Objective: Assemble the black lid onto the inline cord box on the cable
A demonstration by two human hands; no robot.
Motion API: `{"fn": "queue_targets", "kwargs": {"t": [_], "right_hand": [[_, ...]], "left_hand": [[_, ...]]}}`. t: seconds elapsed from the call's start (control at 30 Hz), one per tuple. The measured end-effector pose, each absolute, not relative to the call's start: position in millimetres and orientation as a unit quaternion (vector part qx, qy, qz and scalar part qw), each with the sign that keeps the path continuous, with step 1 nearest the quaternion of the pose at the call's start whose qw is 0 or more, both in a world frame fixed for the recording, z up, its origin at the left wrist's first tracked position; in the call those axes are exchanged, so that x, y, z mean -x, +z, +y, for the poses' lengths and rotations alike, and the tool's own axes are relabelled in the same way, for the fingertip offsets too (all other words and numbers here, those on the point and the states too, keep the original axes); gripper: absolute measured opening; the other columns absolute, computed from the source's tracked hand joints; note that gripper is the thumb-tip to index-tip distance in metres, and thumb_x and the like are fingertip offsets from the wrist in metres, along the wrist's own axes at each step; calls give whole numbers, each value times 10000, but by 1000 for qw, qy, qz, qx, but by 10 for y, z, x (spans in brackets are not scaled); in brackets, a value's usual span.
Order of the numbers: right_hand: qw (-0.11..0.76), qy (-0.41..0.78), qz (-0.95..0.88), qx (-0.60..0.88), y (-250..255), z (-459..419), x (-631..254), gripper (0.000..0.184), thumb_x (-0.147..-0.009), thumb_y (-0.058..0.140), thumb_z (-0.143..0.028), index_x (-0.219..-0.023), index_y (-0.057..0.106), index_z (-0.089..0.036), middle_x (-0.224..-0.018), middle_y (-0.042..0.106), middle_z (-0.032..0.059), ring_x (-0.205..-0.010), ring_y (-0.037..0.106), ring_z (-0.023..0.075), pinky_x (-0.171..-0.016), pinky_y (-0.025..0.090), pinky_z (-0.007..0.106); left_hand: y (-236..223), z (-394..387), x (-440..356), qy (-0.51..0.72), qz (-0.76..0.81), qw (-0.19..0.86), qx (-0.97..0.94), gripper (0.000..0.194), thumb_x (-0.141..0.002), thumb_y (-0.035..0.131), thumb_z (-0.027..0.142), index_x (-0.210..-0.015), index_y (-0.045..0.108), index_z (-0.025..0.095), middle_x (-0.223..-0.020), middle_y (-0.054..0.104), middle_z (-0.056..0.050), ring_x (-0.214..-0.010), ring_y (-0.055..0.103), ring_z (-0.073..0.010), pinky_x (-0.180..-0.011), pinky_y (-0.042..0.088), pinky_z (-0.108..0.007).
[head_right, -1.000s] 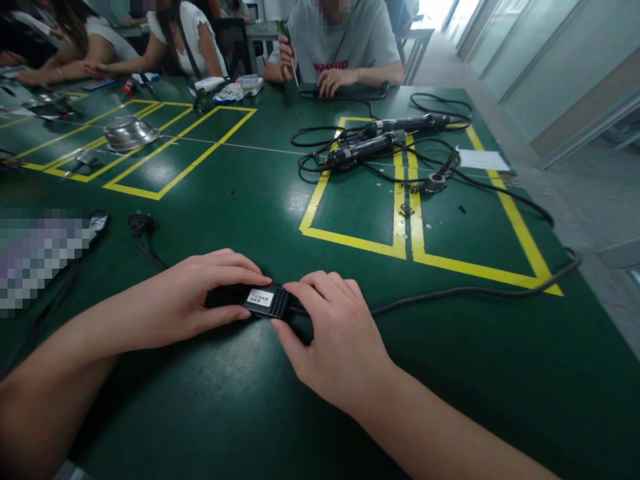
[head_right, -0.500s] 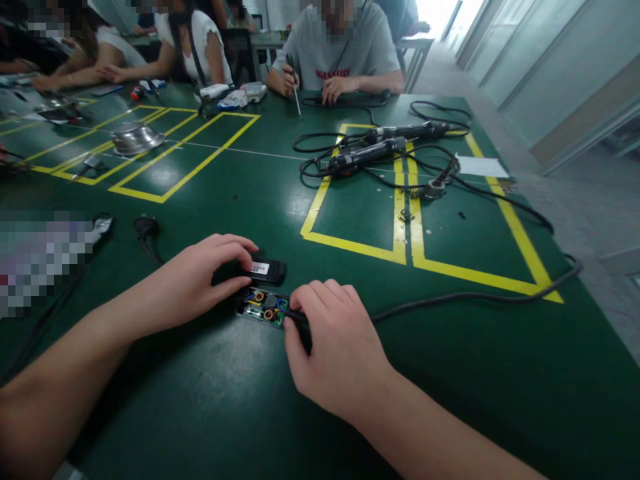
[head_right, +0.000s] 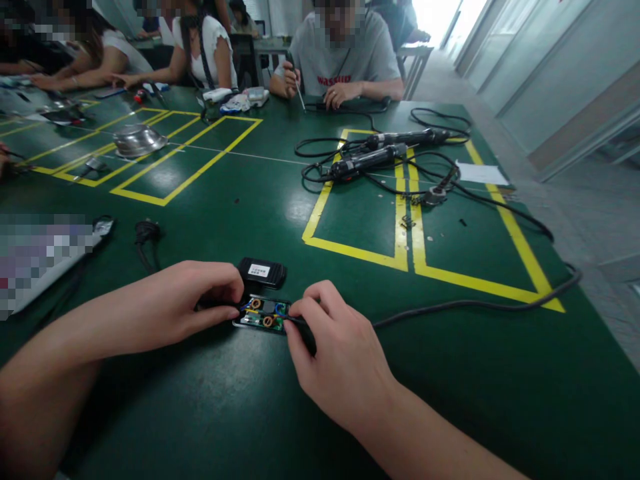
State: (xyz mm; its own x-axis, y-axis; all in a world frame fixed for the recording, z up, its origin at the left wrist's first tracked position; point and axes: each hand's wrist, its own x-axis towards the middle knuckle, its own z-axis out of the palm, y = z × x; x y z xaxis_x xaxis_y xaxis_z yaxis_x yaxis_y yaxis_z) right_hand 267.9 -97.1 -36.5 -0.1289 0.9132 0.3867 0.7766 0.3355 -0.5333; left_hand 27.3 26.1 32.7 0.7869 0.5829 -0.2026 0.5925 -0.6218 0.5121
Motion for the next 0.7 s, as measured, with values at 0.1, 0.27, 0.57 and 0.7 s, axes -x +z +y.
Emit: {"fn": "queue_targets", "kwargs": {"t": [0.1,0.27,0.57,0.7], "right_hand": [[346,84,-743,567,-355,-976,-2687,141,-1054,579,-188,-1001,706,-216,-1037,705,93,-813,737,204,-653,641,331],[375,82,-742,549,-290,-979,-2698,135,-1038,574,-173,-1009,700,-212,-1001,696,82,-808,738,196,-665,639,331],[348,97,-756,546,-340,-956,-2709,228,-1046,495,-118,-917,649,-226,-924,736,68,-832,706,218,-713,559,391],[341,76,-753,557,-361,-961,-2698,225,-1045,521,-125,-900,650,-240,-936,762,70,-911,697,263,-788,498,459]], "left_hand": [[340,263,-272,16,317,287,-904,103,-978,714,252,-890,670,224,-890,732,4,-770,654,-184,-689,444,-292],[407,257,-261,36,314,293,-903,106,-989,698,260,-893,702,215,-872,742,3,-751,664,-173,-690,469,-278],[324,329,-201,25,286,315,-905,118,-963,668,144,-898,738,214,-941,778,-4,-834,722,-166,-757,515,-251],[311,335,-202,39,272,282,-919,151,-976,675,153,-891,779,222,-1027,766,-29,-913,724,-182,-844,553,-275]]}}
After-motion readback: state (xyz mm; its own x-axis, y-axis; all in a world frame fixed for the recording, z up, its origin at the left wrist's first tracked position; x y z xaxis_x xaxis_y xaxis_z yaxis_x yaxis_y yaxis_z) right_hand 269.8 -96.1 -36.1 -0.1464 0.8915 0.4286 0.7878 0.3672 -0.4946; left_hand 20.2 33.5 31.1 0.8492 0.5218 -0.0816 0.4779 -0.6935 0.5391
